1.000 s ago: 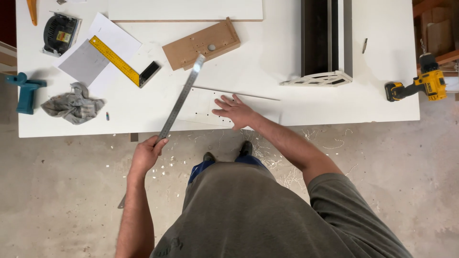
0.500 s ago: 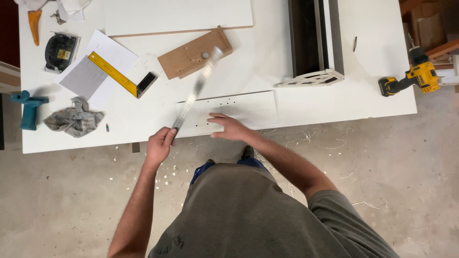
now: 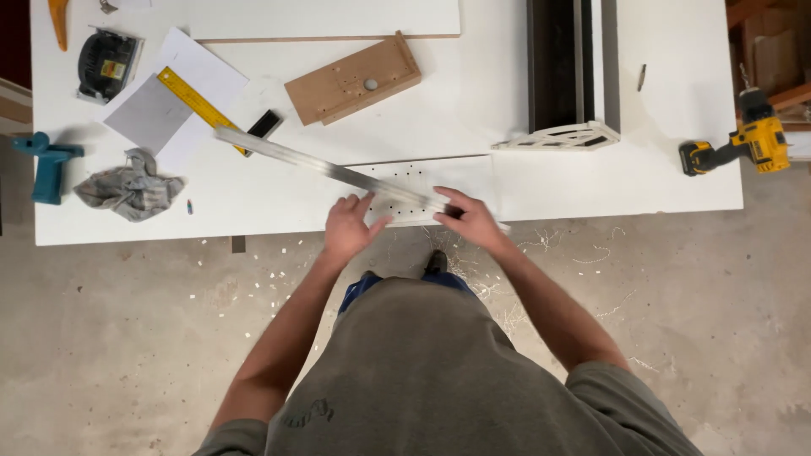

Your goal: Measuring, marking, and cutting a wooden board to fit into a larger assembly

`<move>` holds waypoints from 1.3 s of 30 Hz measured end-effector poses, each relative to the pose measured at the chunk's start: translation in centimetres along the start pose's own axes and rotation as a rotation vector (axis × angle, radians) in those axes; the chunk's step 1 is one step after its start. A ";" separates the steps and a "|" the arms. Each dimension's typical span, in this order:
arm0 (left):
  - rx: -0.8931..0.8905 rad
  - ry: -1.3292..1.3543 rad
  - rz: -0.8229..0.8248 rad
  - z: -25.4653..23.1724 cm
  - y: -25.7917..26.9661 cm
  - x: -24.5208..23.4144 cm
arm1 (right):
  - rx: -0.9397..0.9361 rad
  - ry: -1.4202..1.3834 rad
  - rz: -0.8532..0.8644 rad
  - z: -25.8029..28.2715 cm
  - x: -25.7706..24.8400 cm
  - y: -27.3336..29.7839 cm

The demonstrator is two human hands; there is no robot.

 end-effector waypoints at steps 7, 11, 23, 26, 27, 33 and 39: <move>0.139 -0.564 0.012 5.5 3.8 5.1 | 0.045 0.310 0.074 -5.8 -11.3 0.0; 0.118 -0.617 -0.031 8.5 4.4 4.5 | 0.110 0.366 0.127 -6.5 -11.9 -2.1; -0.861 -0.054 -0.131 24.7 -0.1 6.2 | 0.066 0.522 0.089 -10.2 -9.5 -8.5; -0.998 0.146 -0.195 24.0 0.0 6.5 | 0.139 0.491 0.079 -11.0 -9.6 -9.5; -1.045 0.163 -0.233 23.8 0.4 6.4 | 0.173 0.484 0.065 -11.4 -9.6 -9.8; -1.047 0.198 -0.354 23.1 0.7 6.5 | 0.270 0.420 -0.013 -12.6 -10.2 -10.6; -1.044 0.155 -0.357 21.1 0.4 4.6 | 0.266 0.341 -0.059 -11.4 -9.6 -10.9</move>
Point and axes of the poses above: each hand's wrist, its own y-axis away from the middle knuckle, its own x-axis out of the palm, z = x × y, the point moved 8 cm from there along -y, towards the middle knuckle, and after that the axes turned 15 degrees about -y, right-handed, at the moved point
